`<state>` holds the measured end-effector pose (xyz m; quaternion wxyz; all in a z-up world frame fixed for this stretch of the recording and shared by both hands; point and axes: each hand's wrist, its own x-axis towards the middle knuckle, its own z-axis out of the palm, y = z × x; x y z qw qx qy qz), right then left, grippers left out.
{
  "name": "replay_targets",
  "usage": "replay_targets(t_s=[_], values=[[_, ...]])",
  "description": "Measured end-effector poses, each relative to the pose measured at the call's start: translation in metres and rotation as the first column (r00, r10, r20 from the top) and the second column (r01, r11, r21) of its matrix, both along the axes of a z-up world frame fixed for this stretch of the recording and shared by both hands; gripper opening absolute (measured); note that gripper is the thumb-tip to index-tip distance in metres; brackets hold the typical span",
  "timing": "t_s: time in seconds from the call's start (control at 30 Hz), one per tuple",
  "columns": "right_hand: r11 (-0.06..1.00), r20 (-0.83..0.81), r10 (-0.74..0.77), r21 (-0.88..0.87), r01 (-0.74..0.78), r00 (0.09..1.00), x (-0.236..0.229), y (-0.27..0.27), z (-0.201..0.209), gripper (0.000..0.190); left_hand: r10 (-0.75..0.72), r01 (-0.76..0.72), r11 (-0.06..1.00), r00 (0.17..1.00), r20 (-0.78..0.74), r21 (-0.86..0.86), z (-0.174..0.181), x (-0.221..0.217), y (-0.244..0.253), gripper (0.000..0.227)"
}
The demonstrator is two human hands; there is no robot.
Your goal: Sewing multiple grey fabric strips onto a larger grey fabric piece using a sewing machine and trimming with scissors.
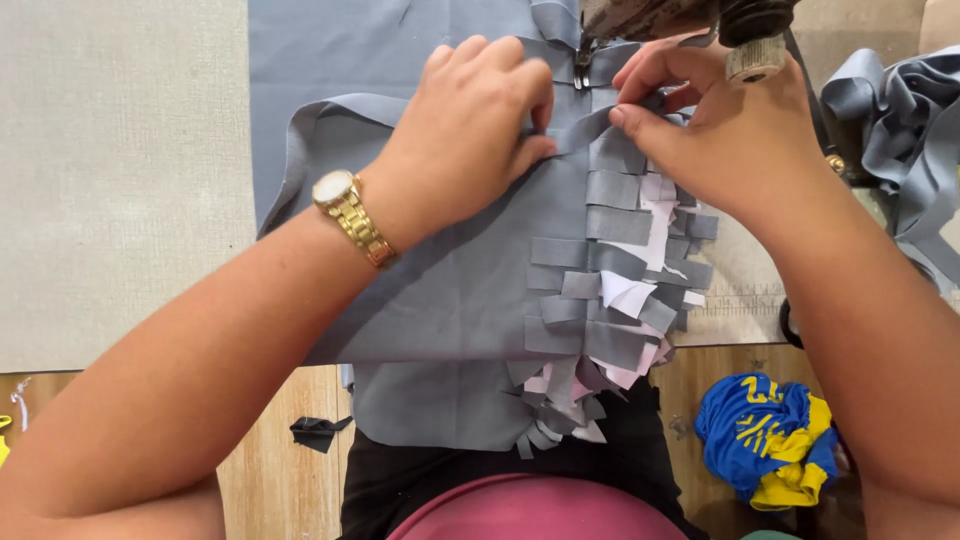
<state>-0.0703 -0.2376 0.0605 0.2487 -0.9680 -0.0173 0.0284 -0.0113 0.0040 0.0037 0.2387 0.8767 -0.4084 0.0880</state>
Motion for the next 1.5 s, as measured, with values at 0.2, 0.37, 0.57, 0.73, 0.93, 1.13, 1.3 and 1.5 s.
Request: replay_targets(t_s=[0.2, 0.37, 0.57, 0.73, 0.93, 1.13, 1.3, 1.5], values=[[0.995, 0.142, 0.082, -0.074, -0.072, 0.986, 0.004, -0.008, -0.016, 0.003, 0.057, -0.057, 0.998, 0.993, 0.103, -0.003, 0.002, 0.003, 0.007, 0.030], [0.971, -0.093, -0.204, -0.146, 0.189, 0.975, 0.011, 0.008, -0.006, 0.024, 0.052, -0.051, 0.987, 0.999, 0.003, -0.149, 0.001, 0.020, 0.018, 0.024], [0.987, 0.034, -0.160, 0.022, 0.160, 0.986, 0.014, 0.000, -0.019, 0.020, -0.014, 0.026, 0.981, 0.998, 0.062, -0.193, -0.005, 0.023, 0.026, 0.016], [0.880, -0.045, -0.335, 0.342, 0.330, 0.941, 0.013, 0.010, -0.016, 0.015, -0.003, 0.028, 0.980, 0.992, 0.125, -0.198, -0.003, 0.014, 0.025, 0.012], [0.902, 0.228, -0.293, 0.389, 0.189, 0.929, 0.013, -0.016, -0.037, 0.032, 0.015, 0.023, 0.979, 0.982, 0.186, -0.201, 0.003, 0.006, 0.024, 0.013], [1.000, 0.364, 0.003, -0.003, -0.002, 0.931, -0.008, -0.032, -0.013, 0.018, -0.151, 0.209, 0.950, 0.958, 0.244, -0.232, 0.028, -0.011, 0.016, 0.023], [0.861, 0.287, 0.482, -0.332, -0.387, 0.828, -0.027, -0.025, -0.022, 0.048, -0.302, 0.322, 0.931, 0.944, 0.129, -0.174, 0.013, -0.017, 0.009, 0.036], [0.817, 0.459, 0.577, -0.334, -0.470, 0.676, -0.031, -0.022, -0.034, 0.035, -0.291, 0.298, 0.953, 0.951, 0.109, -0.053, 0.013, -0.019, 0.012, 0.042]])
